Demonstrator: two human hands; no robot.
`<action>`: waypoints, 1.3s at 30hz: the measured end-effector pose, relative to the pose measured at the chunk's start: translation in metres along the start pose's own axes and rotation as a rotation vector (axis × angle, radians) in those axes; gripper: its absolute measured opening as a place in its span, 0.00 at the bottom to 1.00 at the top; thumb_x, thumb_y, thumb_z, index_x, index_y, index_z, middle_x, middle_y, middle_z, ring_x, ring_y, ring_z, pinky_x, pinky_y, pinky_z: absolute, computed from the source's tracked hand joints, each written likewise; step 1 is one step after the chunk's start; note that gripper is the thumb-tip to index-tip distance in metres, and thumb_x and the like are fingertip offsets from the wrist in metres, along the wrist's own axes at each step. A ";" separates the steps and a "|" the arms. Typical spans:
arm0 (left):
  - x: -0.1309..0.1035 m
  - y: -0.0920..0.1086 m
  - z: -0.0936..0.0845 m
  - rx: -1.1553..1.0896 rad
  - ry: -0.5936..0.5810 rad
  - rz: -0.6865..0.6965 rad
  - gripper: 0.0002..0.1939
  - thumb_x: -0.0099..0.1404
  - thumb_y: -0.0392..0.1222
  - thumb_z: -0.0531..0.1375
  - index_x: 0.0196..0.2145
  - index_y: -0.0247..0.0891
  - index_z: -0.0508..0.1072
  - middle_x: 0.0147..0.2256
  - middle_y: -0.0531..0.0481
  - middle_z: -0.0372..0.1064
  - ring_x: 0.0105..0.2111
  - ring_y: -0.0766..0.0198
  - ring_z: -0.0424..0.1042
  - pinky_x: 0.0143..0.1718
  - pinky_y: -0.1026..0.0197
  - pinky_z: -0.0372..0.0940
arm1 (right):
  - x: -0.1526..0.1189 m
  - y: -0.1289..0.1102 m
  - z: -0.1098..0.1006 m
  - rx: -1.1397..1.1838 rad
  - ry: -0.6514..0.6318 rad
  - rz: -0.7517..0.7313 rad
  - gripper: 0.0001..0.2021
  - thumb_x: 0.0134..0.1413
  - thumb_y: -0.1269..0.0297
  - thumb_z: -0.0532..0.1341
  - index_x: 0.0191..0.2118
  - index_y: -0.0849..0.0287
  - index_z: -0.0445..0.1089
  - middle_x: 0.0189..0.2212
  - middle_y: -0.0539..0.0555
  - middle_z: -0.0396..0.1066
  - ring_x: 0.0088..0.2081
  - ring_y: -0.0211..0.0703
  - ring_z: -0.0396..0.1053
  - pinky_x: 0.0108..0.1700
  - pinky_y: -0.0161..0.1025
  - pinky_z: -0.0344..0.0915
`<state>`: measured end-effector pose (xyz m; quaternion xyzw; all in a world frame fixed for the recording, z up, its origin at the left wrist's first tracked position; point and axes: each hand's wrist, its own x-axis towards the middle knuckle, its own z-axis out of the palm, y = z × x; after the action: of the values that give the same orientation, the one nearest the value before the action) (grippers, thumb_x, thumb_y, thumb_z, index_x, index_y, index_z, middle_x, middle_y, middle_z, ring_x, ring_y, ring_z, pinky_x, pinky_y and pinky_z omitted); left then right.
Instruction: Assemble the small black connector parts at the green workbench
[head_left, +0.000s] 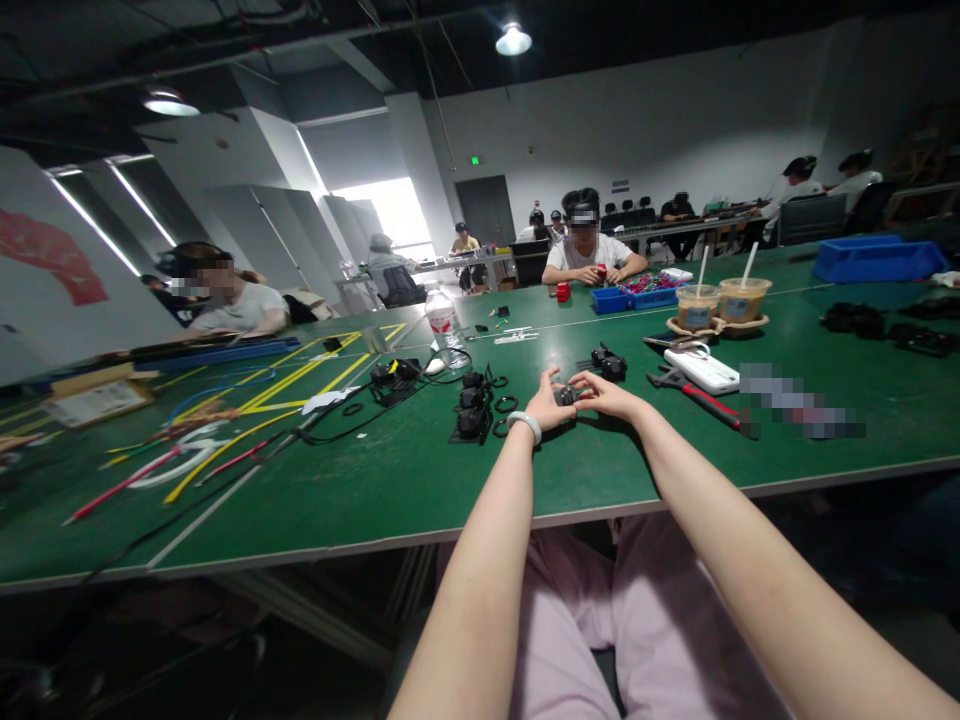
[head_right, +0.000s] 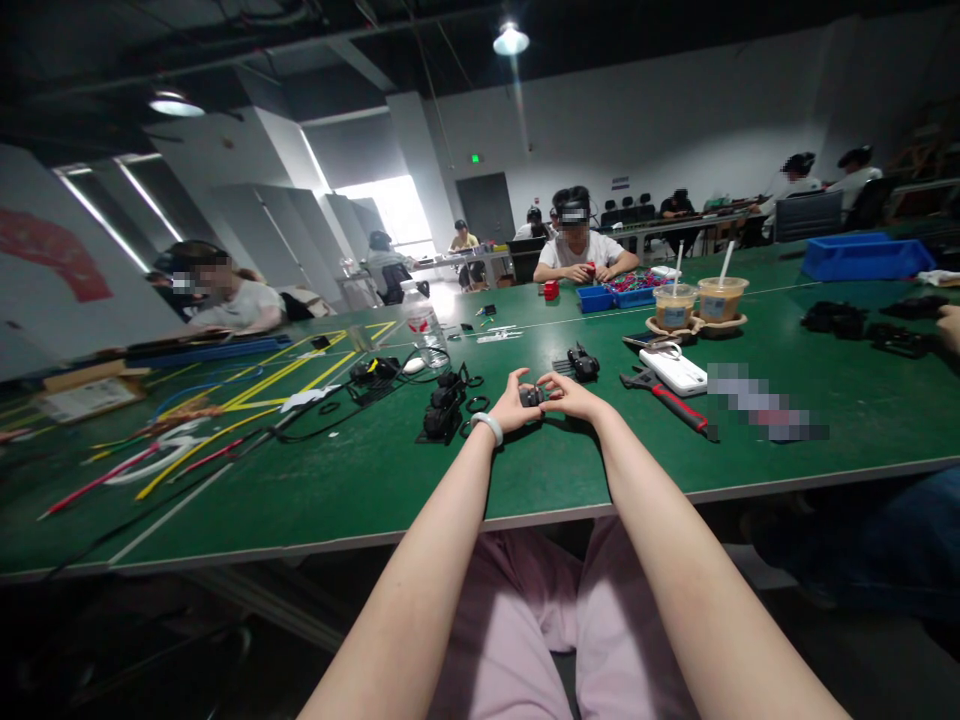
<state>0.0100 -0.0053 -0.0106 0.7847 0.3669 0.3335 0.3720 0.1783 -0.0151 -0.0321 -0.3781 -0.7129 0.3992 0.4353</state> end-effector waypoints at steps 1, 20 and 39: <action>0.000 0.000 0.000 -0.006 0.004 -0.002 0.43 0.41 0.35 0.62 0.51 0.37 0.43 0.35 0.48 0.58 0.30 0.69 0.62 0.40 0.54 0.58 | 0.000 0.000 0.000 -0.006 -0.007 0.002 0.24 0.35 0.68 0.62 0.43 0.57 0.58 0.39 0.53 0.62 0.34 0.34 0.63 0.38 0.36 0.62; 0.000 0.001 0.003 -0.005 0.019 -0.030 0.43 0.40 0.31 0.60 0.51 0.38 0.43 0.33 0.51 0.59 0.27 0.71 0.61 0.37 0.58 0.59 | 0.000 -0.007 0.002 -0.109 0.032 -0.032 0.15 0.40 0.65 0.59 0.38 0.60 0.64 0.38 0.54 0.63 0.34 0.36 0.64 0.40 0.38 0.61; -0.001 -0.002 0.000 0.014 0.008 -0.011 0.43 0.40 0.33 0.60 0.52 0.38 0.43 0.35 0.50 0.57 0.29 0.70 0.61 0.36 0.59 0.59 | 0.000 -0.003 0.003 -0.107 0.067 -0.010 0.18 0.39 0.62 0.60 0.40 0.60 0.63 0.39 0.55 0.64 0.37 0.38 0.63 0.42 0.39 0.59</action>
<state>0.0091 -0.0055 -0.0121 0.7838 0.3751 0.3321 0.3670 0.1755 -0.0170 -0.0307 -0.4106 -0.7199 0.3456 0.4402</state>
